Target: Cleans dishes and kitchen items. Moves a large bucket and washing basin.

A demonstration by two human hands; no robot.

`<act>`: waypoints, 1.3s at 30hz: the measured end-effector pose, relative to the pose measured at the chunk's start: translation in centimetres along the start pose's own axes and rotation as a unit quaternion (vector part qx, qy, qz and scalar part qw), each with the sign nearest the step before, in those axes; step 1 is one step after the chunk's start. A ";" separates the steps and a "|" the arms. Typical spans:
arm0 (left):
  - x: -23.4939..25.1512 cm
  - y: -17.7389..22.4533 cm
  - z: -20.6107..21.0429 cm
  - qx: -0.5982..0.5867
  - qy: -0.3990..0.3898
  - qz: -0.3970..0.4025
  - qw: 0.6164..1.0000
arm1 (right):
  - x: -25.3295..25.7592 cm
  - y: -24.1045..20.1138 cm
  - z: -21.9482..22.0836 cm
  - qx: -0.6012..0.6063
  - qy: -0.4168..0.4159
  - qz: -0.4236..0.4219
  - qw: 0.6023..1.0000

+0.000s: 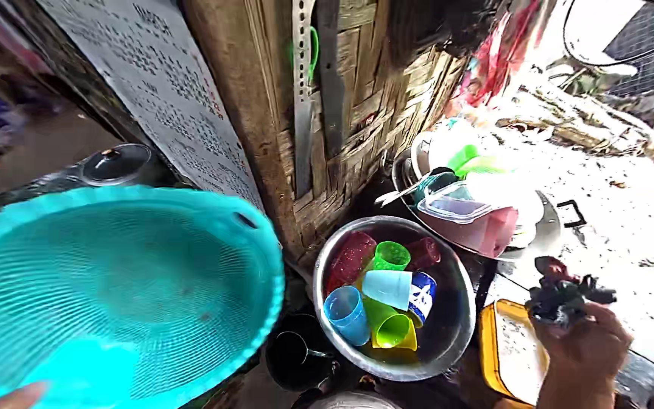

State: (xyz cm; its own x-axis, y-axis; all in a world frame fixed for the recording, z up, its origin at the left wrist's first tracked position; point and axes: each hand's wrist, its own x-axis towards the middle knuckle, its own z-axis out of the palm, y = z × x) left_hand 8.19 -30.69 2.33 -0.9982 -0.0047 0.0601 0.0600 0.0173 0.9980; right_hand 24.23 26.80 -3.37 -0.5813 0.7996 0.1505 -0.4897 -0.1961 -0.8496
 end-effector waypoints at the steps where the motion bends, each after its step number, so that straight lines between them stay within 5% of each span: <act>1: 0.7 0.6 5.4 -0.010 0.005 -0.007 1.000 | 0.2 -0.7 1.4 -0.013 -0.043 -0.014 0.999; 5: 1.6 0.2 22.7 -0.076 -0.021 -0.053 0.996 | 0.7 -0.2 7.9 -0.074 -0.144 -0.067 0.985; 9: -0.5 -0.6 32.8 -0.135 -0.111 -0.117 0.978 | 2.0 3.4 14.5 -0.348 -0.115 -0.170 0.915; 12: -1.0 -1.0 36.4 -0.133 -0.150 -0.082 0.976 | 0.5 6.4 17.0 -0.451 -0.146 -0.170 0.864; 14: 0.9 -1.1 36.9 -0.131 -0.148 -0.040 0.980 | 0.1 6.4 16.2 -0.485 -0.260 -0.134 0.824; 16: 2.4 -0.9 36.0 -0.126 -0.143 -0.016 0.982 | 1.6 5.7 13.3 -0.551 -0.357 -0.135 0.742; 18: 3.0 -0.9 35.6 -0.120 -0.149 -0.002 0.982 | 3.7 4.4 10.8 -0.653 -0.352 -0.137 0.656; 19: 2.8 -1.1 35.8 -0.120 -0.158 -0.009 0.980 | 4.8 4.1 9.9 -0.682 -0.301 -0.162 0.646; 23: 1.1 -1.9 37.9 -0.133 -0.196 -0.024 0.971 | 6.0 5.4 12.3 -0.595 -0.066 -0.247 0.762; 25: 0.9 -2.4 38.8 -0.137 -0.222 0.005 0.965 | 4.0 6.3 14.9 -0.480 -0.093 -0.172 0.855; 27: 1.7 -2.2 38.9 -0.133 -0.225 0.011 0.965 | 2.1 7.1 15.7 -0.431 -0.188 -0.103 0.877; 29: 3.2 -1.6 38.1 -0.115 -0.214 0.017 0.970 | 2.0 6.7 14.4 -0.525 -0.291 -0.072 0.797; 31: 4.4 -1.4 37.1 -0.094 -0.200 0.027 0.975 | 3.3 6.2 11.9 -0.659 -0.364 -0.078 0.654; 34: 5.2 -1.6 36.7 -0.064 -0.218 -0.007 0.974 | 6.3 2.5 11.1 -0.778 -0.366 -0.057 0.507; 39: 4.2 -1.2 38.1 -0.030 -0.245 -0.048 0.968 | 11.2 -0.4 12.4 -0.730 -0.263 -0.542 0.322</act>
State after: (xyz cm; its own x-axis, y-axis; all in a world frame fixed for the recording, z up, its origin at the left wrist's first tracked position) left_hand 3.75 7.40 0.68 -0.8816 0.4708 -0.0344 -0.0487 -0.0182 0.9986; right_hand 9.91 28.79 4.90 -0.8011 -0.3327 0.4977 0.0153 0.8197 0.5725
